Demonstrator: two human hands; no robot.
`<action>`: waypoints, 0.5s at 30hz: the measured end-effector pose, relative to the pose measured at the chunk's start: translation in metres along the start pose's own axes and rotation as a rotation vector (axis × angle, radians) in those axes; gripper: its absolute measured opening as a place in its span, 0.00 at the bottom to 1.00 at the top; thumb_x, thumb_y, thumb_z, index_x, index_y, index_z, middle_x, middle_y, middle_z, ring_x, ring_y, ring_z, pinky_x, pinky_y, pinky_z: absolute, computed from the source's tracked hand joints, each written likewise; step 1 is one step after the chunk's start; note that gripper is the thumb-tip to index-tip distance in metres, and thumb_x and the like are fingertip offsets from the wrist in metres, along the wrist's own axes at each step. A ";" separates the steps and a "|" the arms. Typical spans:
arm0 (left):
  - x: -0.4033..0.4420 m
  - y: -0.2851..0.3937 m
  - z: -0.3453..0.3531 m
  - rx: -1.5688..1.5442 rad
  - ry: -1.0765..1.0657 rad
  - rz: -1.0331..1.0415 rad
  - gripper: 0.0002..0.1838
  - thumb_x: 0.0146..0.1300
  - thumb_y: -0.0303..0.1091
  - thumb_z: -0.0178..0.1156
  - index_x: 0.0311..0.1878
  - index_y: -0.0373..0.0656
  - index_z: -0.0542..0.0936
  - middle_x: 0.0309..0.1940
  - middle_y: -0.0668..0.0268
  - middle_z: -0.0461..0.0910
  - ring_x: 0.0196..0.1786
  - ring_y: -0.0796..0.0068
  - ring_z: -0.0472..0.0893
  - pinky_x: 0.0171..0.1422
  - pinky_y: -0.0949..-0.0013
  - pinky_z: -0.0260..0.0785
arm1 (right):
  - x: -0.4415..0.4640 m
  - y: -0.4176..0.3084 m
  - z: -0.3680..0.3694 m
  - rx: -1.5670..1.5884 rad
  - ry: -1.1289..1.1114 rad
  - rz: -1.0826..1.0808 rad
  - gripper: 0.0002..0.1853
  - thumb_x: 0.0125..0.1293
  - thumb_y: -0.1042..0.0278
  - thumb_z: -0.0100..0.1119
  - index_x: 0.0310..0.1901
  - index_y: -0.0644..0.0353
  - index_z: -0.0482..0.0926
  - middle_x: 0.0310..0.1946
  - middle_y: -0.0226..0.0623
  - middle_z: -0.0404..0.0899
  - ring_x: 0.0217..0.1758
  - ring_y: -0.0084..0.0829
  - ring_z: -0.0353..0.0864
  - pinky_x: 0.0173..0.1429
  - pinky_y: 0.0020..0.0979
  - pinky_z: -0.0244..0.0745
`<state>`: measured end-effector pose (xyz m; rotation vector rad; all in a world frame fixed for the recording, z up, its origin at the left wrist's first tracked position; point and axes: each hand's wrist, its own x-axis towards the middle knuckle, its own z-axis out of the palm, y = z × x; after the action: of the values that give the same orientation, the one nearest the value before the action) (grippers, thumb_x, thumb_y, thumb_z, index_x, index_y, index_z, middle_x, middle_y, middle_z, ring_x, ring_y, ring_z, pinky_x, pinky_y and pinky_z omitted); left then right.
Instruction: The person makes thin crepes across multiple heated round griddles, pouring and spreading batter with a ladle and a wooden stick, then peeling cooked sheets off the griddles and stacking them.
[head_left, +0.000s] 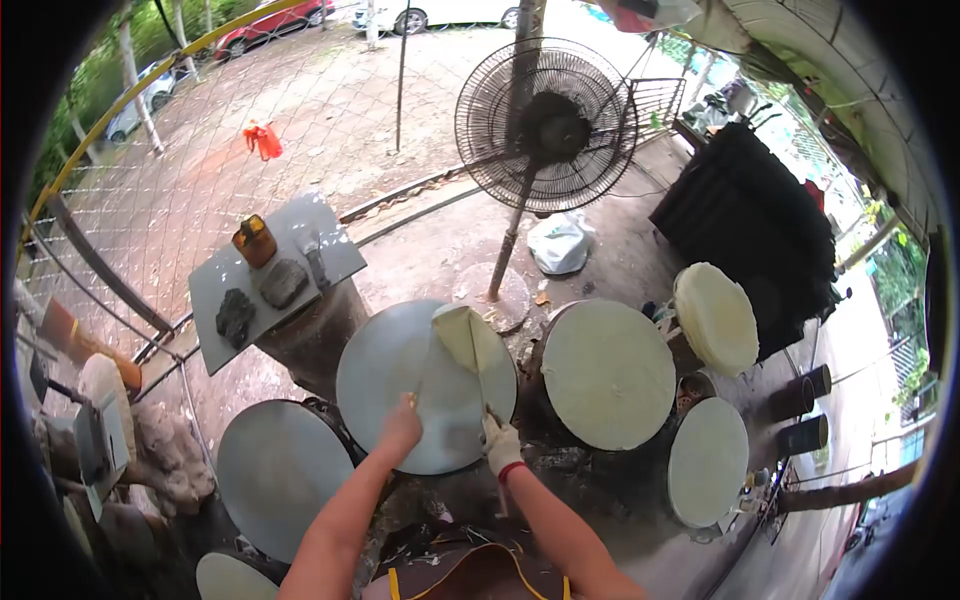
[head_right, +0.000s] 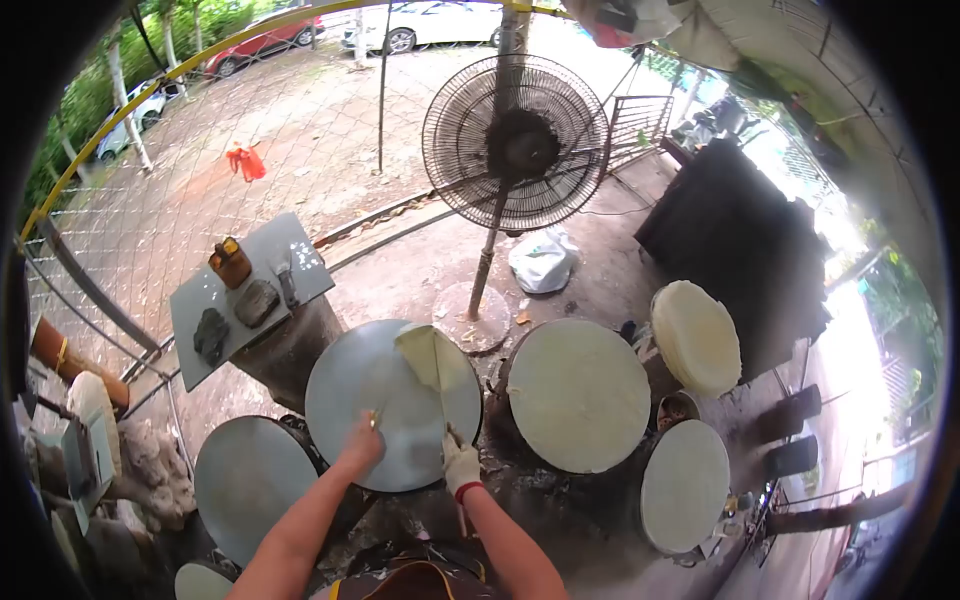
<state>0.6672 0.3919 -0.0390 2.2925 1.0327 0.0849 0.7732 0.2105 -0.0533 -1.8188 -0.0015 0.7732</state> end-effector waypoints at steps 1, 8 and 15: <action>0.001 -0.008 -0.013 0.023 -0.021 0.021 0.11 0.59 0.27 0.46 0.46 0.38 0.66 0.34 0.42 0.76 0.39 0.39 0.76 0.43 0.45 0.67 | 0.006 -0.002 0.000 0.184 -0.087 0.118 0.21 0.64 0.56 0.54 0.56 0.58 0.74 0.41 0.47 0.80 0.47 0.25 0.78 0.51 0.26 0.70; 0.008 -0.039 -0.051 0.083 -0.028 0.058 0.10 0.60 0.26 0.45 0.44 0.37 0.66 0.32 0.43 0.77 0.38 0.40 0.77 0.42 0.46 0.68 | -0.002 0.008 0.039 0.156 -0.049 0.172 0.19 0.64 0.54 0.54 0.55 0.51 0.76 0.31 0.36 0.81 0.26 0.25 0.77 0.32 0.27 0.72; 0.008 -0.076 -0.070 0.151 0.034 0.039 0.11 0.59 0.28 0.47 0.46 0.40 0.67 0.37 0.44 0.75 0.39 0.42 0.77 0.44 0.47 0.68 | 0.011 0.037 0.057 0.000 0.250 -0.135 0.21 0.64 0.55 0.55 0.51 0.62 0.76 0.29 0.33 0.80 0.28 0.24 0.77 0.31 0.25 0.72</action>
<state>0.6025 0.4715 -0.0265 2.4560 1.0432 0.0634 0.7399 0.2483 -0.1011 -1.8838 0.0373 0.4483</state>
